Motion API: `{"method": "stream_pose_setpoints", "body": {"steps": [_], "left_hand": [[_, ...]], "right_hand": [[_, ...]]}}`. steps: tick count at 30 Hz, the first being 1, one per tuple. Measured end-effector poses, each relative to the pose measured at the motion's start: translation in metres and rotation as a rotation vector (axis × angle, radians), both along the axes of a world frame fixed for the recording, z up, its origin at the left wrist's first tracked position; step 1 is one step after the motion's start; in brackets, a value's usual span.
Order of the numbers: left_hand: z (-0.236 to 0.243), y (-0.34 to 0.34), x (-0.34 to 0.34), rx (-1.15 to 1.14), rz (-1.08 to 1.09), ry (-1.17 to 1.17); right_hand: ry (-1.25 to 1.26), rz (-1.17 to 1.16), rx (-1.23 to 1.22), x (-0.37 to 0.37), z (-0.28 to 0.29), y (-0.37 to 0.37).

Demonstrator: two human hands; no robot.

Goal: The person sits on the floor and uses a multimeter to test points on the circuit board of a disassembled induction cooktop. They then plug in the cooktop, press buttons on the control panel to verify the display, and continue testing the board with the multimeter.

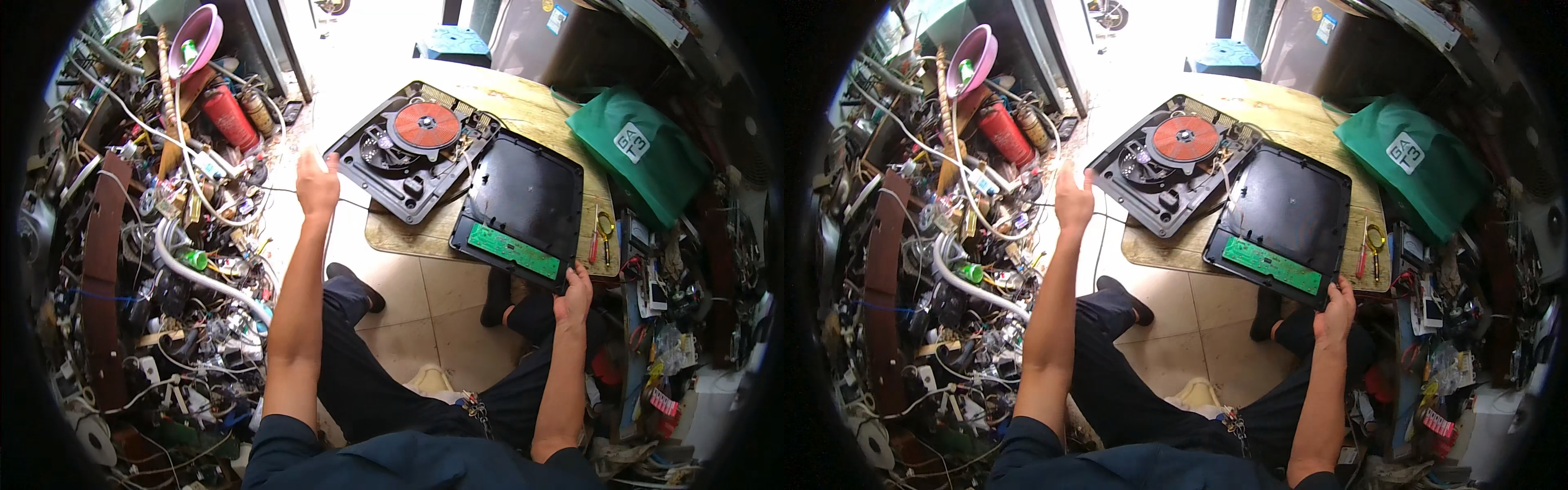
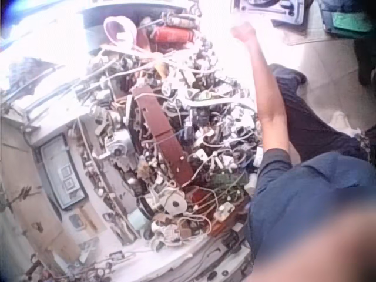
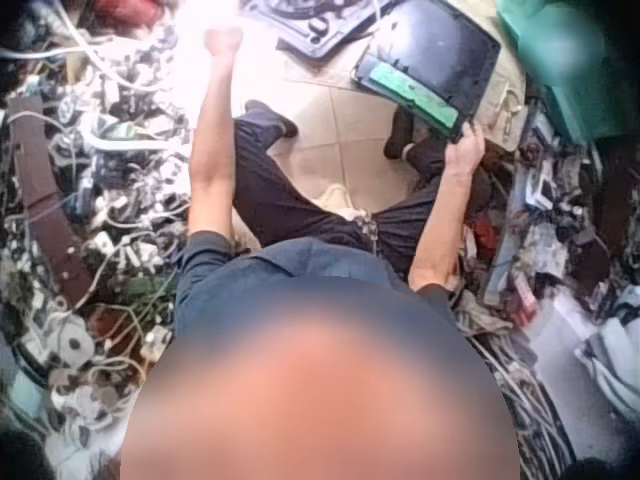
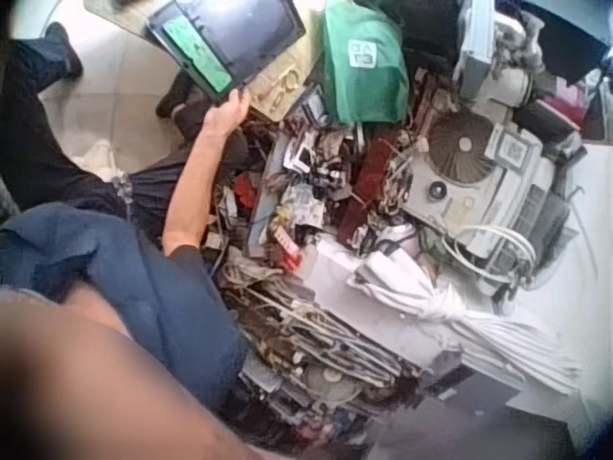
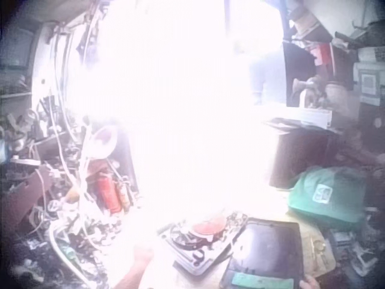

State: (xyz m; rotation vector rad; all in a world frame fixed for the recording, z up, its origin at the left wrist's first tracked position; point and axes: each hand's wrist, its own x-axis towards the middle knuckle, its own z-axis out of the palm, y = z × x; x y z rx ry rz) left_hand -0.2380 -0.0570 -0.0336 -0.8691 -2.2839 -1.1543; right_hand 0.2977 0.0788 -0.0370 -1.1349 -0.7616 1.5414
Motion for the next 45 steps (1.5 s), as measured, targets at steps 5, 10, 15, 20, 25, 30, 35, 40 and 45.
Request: {"method": "stream_pose_setpoints", "body": {"steps": [5, 10, 15, 20, 25, 30, 35, 40, 45], "left_hand": [[-0.019, 0.015, -0.028, 0.037, -0.259, -0.625], [-0.025, 0.019, -0.019, 0.166, -0.197, -0.63], [-0.019, 0.022, 0.019, 0.024, -0.219, -0.541], [0.006, 0.013, 0.039, -0.053, -0.22, -0.516], [0.001, 0.001, 0.008, -0.113, -0.257, -0.437], [-0.023, -0.062, -0.092, 0.059, -0.16, -0.493], [-0.073, -0.155, -0.236, 0.333, 0.284, -0.656], [-0.133, -0.186, -0.332, 0.273, 0.52, -0.784], [-0.115, -0.156, -0.371, 0.596, 0.205, -0.855]], "right_hand": [[-0.012, -0.117, 0.055, -0.001, -0.006, -0.006], [-0.074, -0.195, 0.053, -0.011, 0.008, -0.014], [-0.131, -0.21, 0.064, -0.006, 0.006, -0.009], [-0.261, -0.09, 0.082, 0.012, 0.005, 0.015], [-0.364, 0.092, 0.129, 0.046, -0.014, 0.018], [-0.901, -0.104, 0.38, 0.056, 0.013, -0.004], [-0.91, -0.111, 0.662, -0.011, 0.062, -0.061], [-1.064, 0.502, 0.956, -0.123, 0.092, -0.104], [-0.887, 0.926, 1.301, -0.235, 0.061, -0.12]]}}
